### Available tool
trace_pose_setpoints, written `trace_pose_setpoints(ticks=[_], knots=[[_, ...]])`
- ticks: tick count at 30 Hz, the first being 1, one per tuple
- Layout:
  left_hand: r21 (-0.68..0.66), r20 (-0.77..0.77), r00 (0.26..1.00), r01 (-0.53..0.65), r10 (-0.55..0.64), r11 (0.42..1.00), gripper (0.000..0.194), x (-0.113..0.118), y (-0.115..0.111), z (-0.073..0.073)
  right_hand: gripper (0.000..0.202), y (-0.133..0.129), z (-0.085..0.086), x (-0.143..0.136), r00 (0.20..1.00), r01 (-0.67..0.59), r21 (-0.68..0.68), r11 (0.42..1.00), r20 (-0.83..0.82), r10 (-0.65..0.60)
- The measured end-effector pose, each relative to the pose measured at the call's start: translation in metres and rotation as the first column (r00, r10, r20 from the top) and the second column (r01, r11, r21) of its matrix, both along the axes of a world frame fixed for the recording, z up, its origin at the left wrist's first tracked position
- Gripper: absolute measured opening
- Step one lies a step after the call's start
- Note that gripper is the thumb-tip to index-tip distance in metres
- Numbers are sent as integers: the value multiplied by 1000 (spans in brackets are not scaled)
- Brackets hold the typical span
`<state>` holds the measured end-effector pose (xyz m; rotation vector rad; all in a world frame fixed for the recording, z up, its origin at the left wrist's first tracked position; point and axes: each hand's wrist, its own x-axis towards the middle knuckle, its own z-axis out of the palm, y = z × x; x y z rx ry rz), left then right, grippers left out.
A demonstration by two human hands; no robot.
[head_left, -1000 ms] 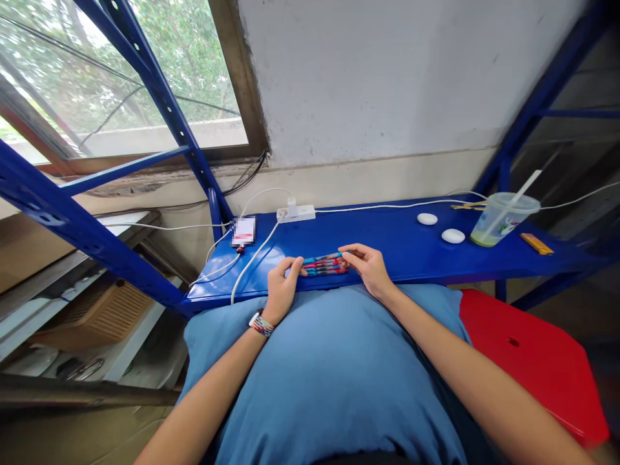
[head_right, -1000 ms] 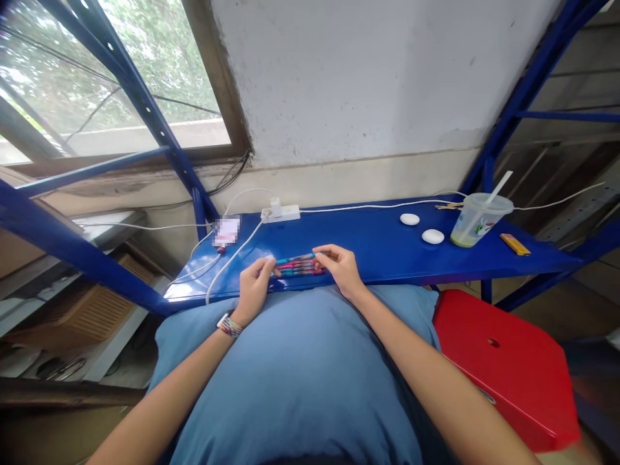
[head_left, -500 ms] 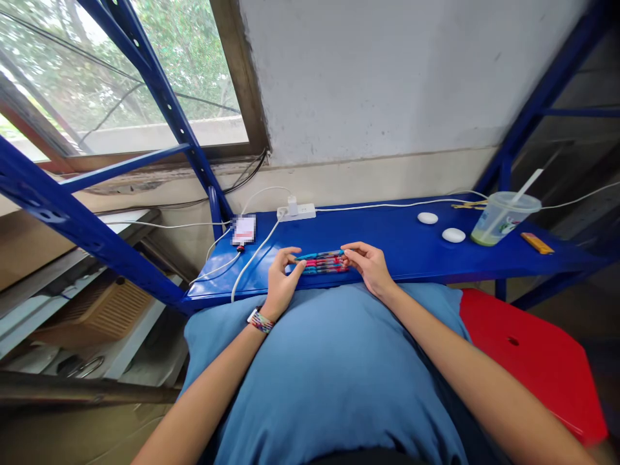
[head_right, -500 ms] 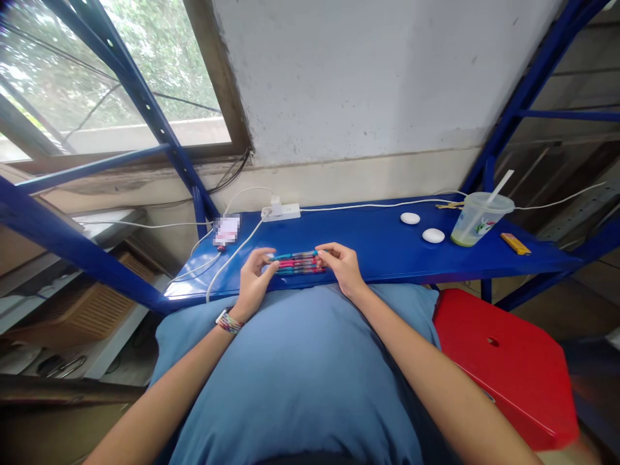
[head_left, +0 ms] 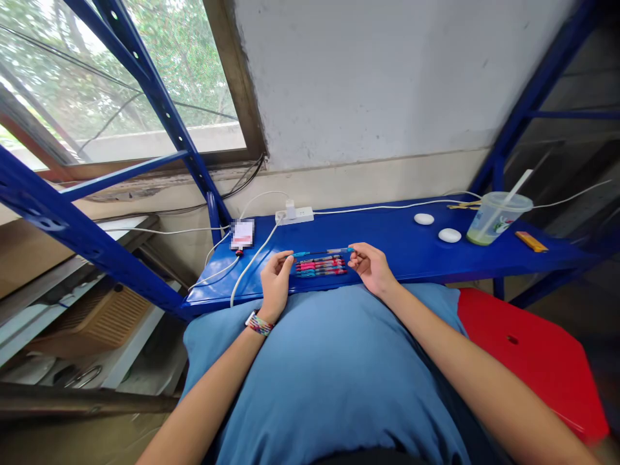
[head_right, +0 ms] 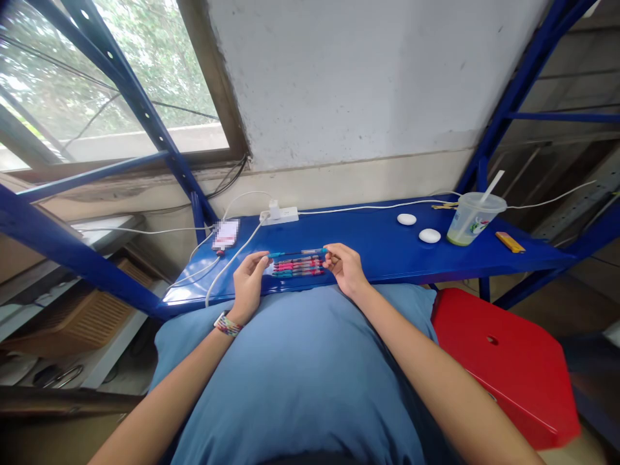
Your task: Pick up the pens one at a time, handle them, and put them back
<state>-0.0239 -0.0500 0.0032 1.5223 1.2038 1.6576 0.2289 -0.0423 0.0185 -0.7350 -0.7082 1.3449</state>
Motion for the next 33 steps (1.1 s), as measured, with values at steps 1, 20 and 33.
trace_pose_setpoints(ticks=[1, 20, 33], knots=[[-2, 1, 1000, 0, 0, 1000, 37, 0, 0, 0, 25, 0, 0, 0, 1000, 4, -3, 1000, -7, -4], [-24, -63, 997, -47, 46, 999, 42, 1, -4, 8, 36, 5, -4, 4, 996, 60, -21, 998, -60, -61], [-20, -110, 977, 179, -180, 984, 31, 7, -10, 8, 45, -7, 1, -5, 981, -119, 36, 992, 158, 112]])
